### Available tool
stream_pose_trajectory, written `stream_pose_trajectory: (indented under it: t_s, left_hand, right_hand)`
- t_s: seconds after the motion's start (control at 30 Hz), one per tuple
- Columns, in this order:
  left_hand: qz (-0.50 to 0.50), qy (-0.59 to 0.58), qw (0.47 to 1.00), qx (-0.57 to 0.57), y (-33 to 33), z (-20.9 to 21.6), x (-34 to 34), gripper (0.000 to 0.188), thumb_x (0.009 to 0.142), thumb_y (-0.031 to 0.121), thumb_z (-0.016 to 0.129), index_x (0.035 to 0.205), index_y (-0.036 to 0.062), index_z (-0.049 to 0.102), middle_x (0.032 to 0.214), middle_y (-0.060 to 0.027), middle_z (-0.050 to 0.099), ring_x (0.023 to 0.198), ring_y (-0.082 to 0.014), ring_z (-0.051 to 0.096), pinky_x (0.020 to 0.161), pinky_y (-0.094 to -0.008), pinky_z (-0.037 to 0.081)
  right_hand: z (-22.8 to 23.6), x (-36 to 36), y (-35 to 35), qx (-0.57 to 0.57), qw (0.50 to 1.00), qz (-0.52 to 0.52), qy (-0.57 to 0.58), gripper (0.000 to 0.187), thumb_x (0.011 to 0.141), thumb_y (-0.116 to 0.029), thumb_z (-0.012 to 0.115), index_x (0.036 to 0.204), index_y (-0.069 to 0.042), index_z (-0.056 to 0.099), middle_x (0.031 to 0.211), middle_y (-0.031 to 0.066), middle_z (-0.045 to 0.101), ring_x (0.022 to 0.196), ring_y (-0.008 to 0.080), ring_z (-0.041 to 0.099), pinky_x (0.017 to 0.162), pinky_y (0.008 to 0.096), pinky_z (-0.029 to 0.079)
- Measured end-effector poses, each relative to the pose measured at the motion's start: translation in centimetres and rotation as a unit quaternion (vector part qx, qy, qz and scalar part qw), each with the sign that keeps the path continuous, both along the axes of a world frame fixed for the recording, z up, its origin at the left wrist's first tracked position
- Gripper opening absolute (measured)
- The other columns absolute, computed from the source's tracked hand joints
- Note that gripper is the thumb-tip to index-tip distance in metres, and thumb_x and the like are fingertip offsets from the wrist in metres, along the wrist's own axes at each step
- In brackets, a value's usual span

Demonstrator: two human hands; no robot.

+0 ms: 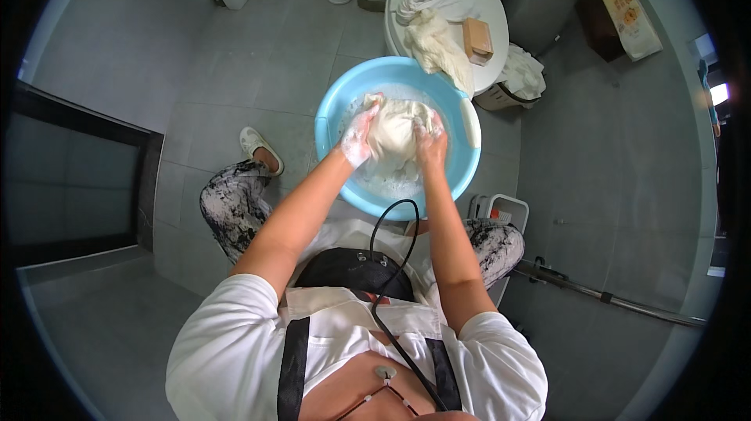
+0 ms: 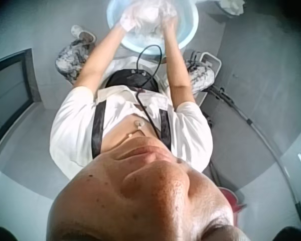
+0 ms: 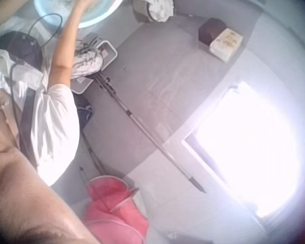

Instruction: The person washes a piece of white cloth in a basin of soapy water by hand and with a brush, scrubbing and squeezing it several times.

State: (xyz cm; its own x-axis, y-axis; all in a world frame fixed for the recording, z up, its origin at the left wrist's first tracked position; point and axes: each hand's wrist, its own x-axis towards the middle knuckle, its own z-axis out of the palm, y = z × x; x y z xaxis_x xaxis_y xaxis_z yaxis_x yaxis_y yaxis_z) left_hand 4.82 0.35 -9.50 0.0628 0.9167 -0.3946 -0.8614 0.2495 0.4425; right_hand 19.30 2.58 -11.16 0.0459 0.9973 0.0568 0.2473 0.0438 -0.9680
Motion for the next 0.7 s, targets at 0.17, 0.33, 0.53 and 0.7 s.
stream_pose_trajectory:
  t_s: [0.17, 0.33, 0.53, 0.7]
  left_hand:
    - [-0.031, -0.035, 0.997, 0.068, 0.1, -1.1, 0.4, 0.025, 0.091, 0.028, 0.028, 0.105, 0.0151, 0.043, 0.095, -0.0041, 0.052, 0.082, -0.0172, 0.054, 0.076, -0.0331, 0.047]
    - [-0.134, -0.119, 0.98, 0.089, -0.2, -4.8, 2.2, 0.036, 0.088, 0.038, 0.034, 0.107, 0.0109, 0.048, 0.089, -0.0016, 0.055, 0.076, -0.0151, 0.056, 0.063, -0.0317, 0.05]
    - [0.003, 0.003, 0.999, -0.042, 0.3, 1.8, 2.5, 0.029, 0.088, 0.034, 0.033, 0.083, 0.0116, 0.051, 0.081, -0.003, 0.054, 0.074, -0.0149, 0.053, 0.067, -0.0278, 0.045]
    - [-0.013, 0.05, 0.999, -0.007, -0.4, -1.0, 2.8, 0.03, 0.088, 0.032, 0.034, 0.093, 0.0083, 0.051, 0.087, -0.0036, 0.054, 0.075, -0.0151, 0.052, 0.069, -0.0279, 0.043]
  right_hand:
    - [5.8, -3.6, -4.0, 0.241, 0.956, 0.142, -0.09, 0.026, 0.072, -0.018, 0.063, 0.093, -0.003, 0.059, 0.091, 0.0158, 0.058, 0.085, 0.0321, 0.056, 0.075, 0.035, 0.045]
    - [2.2, -1.5, 0.7, 0.033, 0.993, 0.016, -0.114, 0.017, 0.069, -0.015, 0.065, 0.079, -0.003, 0.057, 0.079, 0.0155, 0.058, 0.066, 0.0343, 0.055, 0.063, 0.0372, 0.045]
    - [3.8, -2.9, -2.1, 0.2, 0.979, 0.028, -0.008, 0.012, 0.071, -0.011, 0.061, 0.077, -0.004, 0.054, 0.074, 0.0156, 0.057, 0.067, 0.0296, 0.055, 0.063, 0.0346, 0.044]
    - [4.1, -3.3, -2.6, 0.182, 0.976, 0.066, -0.104, 0.016, 0.068, -0.005, 0.059, 0.082, -0.006, 0.051, 0.075, 0.0128, 0.055, 0.07, 0.0286, 0.055, 0.065, 0.0337, 0.043]
